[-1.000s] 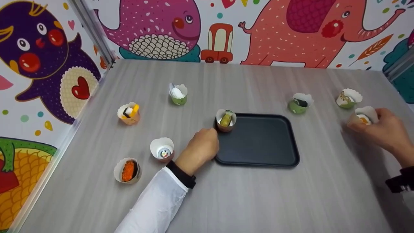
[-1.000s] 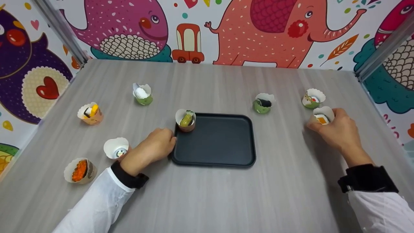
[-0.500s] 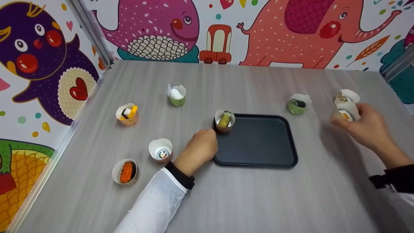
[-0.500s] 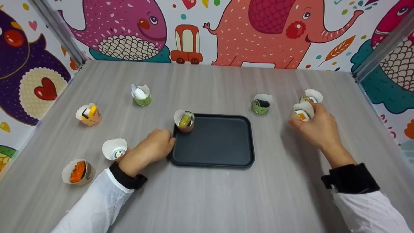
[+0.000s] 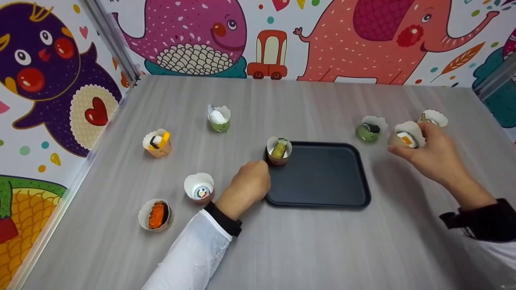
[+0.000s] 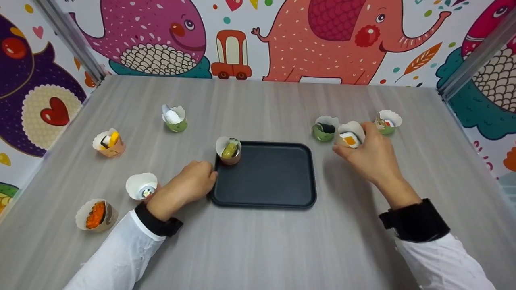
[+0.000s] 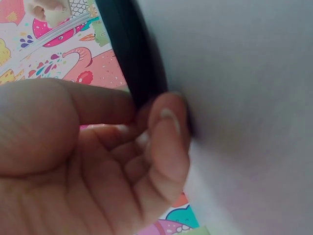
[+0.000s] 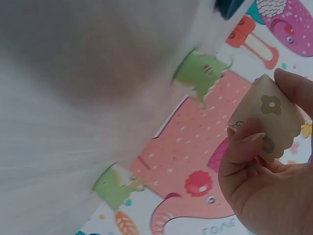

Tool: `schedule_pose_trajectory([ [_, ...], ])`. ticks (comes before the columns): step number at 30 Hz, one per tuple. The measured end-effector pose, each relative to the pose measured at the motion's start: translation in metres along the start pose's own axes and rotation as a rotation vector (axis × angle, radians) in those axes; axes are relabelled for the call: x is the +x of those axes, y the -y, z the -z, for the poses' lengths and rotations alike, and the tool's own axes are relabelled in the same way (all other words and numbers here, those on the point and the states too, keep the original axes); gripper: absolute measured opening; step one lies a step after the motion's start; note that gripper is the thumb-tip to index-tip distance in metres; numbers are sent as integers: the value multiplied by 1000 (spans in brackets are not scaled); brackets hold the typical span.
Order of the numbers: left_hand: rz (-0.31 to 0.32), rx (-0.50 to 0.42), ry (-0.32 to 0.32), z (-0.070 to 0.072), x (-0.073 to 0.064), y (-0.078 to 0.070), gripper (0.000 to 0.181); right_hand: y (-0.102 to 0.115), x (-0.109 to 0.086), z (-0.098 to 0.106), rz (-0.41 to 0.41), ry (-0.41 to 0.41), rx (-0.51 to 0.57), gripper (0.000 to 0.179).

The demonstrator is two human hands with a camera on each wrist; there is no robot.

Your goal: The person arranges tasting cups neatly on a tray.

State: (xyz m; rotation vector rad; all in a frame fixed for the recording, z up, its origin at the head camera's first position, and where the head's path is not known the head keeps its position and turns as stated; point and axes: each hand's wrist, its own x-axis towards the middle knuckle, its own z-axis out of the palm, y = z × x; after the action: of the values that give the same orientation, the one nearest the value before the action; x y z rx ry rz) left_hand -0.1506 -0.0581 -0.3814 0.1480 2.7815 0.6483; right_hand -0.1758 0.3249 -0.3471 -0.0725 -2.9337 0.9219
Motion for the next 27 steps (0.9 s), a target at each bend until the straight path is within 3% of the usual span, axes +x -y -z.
schedule_pose_trajectory([
  [12, 0, -8, 6, -1, 1, 0, 20, 33, -1, -17, 96, -32, 32, 75],
  [27, 14, -7, 12, 0, 2, 0, 20, 65, 3, -50, 181, 23, 87, 69],
])
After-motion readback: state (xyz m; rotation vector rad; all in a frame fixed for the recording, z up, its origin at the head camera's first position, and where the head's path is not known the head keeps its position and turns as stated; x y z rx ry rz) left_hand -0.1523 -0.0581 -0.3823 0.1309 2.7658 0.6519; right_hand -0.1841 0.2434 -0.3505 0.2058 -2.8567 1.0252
